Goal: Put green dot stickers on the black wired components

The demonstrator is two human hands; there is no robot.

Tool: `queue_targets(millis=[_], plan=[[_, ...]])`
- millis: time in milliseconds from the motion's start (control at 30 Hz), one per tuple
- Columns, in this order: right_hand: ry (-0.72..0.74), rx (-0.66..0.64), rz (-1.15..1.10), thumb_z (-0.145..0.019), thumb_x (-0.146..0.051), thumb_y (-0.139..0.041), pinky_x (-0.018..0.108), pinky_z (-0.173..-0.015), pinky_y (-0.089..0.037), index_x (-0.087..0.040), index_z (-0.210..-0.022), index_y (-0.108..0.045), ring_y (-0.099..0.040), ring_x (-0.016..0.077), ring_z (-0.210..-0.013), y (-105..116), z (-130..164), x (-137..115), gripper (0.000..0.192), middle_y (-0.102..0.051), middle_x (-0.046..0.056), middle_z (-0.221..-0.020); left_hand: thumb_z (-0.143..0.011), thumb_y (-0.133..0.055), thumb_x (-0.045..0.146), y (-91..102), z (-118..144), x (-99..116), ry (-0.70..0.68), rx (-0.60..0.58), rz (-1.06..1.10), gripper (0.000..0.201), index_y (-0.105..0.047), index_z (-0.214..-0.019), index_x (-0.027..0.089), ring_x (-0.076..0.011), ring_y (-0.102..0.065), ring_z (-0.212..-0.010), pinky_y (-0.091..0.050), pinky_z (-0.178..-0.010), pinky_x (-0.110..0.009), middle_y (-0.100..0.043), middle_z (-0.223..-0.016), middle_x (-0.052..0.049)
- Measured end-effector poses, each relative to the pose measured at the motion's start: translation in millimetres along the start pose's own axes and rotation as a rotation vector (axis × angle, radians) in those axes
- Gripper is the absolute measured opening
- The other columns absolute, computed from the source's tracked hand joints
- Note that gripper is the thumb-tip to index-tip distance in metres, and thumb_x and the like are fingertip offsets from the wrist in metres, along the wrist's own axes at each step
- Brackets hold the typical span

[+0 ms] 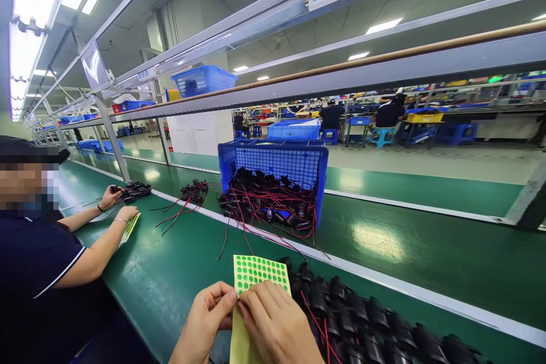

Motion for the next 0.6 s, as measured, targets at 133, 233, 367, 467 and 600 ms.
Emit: queue_targets(millis=[133, 233, 367, 467, 600], plan=[[0.022, 0.024, 0.049, -0.099, -0.007, -0.042, 0.029, -0.055, -0.04, -0.022, -0.075, -0.055, -0.057, 0.0161, -0.056, -8.3, 0.4, -7.7, 0.031, -0.061, 0.0, -0.062, -0.061, -0.075, 0.08, 13.3, -9.7, -15.2, 0.032, 0.032, -0.083, 0.067, -0.058, -0.074, 0.017, -0.0105, -0.047, -0.06, -0.045, -0.056, -0.022, -0.051, -0.065, 0.003], [0.011, -0.001, 0.01, -0.091, -0.004, -0.045, 0.027, -0.055, -0.042, -0.022, -0.076, -0.055, -0.059, 0.0155, -0.058, -8.5, -1.4, -9.8, 0.025, -0.062, 0.0, -0.064, -0.067, -0.069, 0.078, 37.7, -19.6, -22.4, 0.021, 0.074, -0.22, 0.061, -0.054, -0.073, 0.018, -0.0107, -0.046, -0.06, -0.043, -0.057, -0.023, -0.048, -0.065, 0.004], [-0.038, -0.043, -0.068, -0.087, -0.003, -0.048, 0.026, -0.059, -0.046, -0.021, -0.081, -0.056, -0.062, 0.0153, -0.063, 2.1, -3.7, -0.4, 0.021, -0.064, 0.0, -0.07, -0.073, -0.064, 0.07, 77.6, -33.9, -22.9, -0.04, 0.118, -0.511, 0.052, -0.052, -0.066, 0.02, -0.0134, -0.047, -0.055, -0.039, -0.053, -0.026, -0.048, -0.059, 0.003], [-0.086, -0.068, -0.107, -0.088, -0.003, -0.049, 0.025, -0.058, -0.047, -0.022, -0.082, -0.055, -0.063, 0.0144, -0.064, 12.9, -5.9, 17.4, 0.021, -0.065, 0.0, -0.072, -0.082, -0.064, 0.052, 88.1, -57.7, -2.4, -0.182, 0.147, -0.741, 0.034, -0.061, -0.078, 0.018, -0.0193, -0.059, -0.072, -0.047, -0.067, -0.032, -0.062, -0.077, -0.003], [-0.182, -0.09, -0.116, -0.092, -0.005, -0.049, 0.022, -0.057, -0.05, -0.023, -0.085, -0.055, -0.064, 0.0122, -0.062, 30.8, -9.2, 52.1, 0.021, -0.064, -0.002, -0.072, -0.096, -0.06, 0.035, 47.0, -137.2, 28.6, -0.348, 0.089, -0.979, 0.019, -0.066, -0.093, 0.016, -0.0214, -0.064, -0.098, -0.052, -0.092, -0.041, -0.067, -0.099, -0.005]])
Point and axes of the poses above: each hand's wrist, its own z-axis away from the middle knuckle, its own y-axis out of the back of the hand, x = y × z, the point moved 10 cm from there along -z, towards the middle knuckle
